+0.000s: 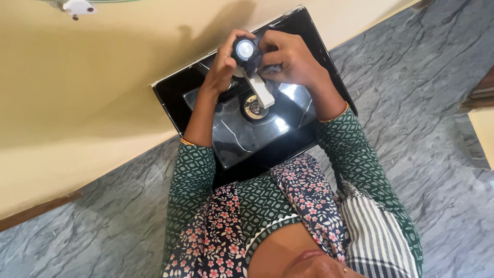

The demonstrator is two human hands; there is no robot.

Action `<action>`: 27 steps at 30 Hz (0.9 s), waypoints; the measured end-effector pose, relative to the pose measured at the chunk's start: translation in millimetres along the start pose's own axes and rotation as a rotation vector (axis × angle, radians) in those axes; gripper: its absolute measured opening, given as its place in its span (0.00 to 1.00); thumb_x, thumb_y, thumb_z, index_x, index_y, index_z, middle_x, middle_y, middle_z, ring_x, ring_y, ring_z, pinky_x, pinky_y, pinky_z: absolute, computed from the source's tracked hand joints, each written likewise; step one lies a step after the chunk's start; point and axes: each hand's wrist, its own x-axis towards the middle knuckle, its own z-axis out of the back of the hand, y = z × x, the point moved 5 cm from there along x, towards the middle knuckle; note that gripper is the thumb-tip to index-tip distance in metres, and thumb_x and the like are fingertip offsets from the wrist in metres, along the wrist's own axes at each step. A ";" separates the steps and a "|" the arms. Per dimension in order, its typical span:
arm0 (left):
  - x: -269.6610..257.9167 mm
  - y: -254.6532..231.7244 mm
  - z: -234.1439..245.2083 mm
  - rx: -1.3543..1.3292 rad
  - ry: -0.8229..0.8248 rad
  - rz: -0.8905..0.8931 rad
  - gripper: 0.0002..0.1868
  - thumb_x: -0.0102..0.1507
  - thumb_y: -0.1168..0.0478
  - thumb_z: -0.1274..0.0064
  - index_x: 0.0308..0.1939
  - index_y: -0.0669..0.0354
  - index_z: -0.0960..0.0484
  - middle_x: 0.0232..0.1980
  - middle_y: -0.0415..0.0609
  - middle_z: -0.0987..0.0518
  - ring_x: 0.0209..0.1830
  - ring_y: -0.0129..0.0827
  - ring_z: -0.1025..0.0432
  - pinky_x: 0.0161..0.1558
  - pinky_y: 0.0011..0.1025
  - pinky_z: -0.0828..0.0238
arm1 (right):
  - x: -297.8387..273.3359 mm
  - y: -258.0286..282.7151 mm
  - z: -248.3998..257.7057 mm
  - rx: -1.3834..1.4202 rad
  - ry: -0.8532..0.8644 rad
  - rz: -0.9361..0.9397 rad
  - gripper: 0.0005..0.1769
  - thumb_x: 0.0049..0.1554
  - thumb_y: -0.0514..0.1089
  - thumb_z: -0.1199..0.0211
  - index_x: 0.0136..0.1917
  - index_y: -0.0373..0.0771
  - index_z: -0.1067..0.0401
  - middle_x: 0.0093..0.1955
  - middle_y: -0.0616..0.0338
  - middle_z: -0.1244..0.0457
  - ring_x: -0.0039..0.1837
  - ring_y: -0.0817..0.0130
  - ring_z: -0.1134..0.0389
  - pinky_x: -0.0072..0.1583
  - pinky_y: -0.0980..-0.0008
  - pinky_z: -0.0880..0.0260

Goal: The person cleans a black sink using a cloth. They wipe the basin, faucet, and surrounding surfaces repeatedly, focusing on different areas throughout the clip.

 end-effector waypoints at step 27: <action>2.2 -3.9 -6.2 0.005 -0.038 0.026 0.68 0.55 0.10 0.68 0.73 0.69 0.32 0.72 0.54 0.28 0.73 0.37 0.33 0.76 0.34 0.40 | -9.1 -41.8 -3.3 0.195 -0.132 -0.094 0.21 0.46 0.32 0.23 0.50 0.33 0.31 0.48 0.53 0.37 0.51 0.56 0.32 0.53 0.64 0.33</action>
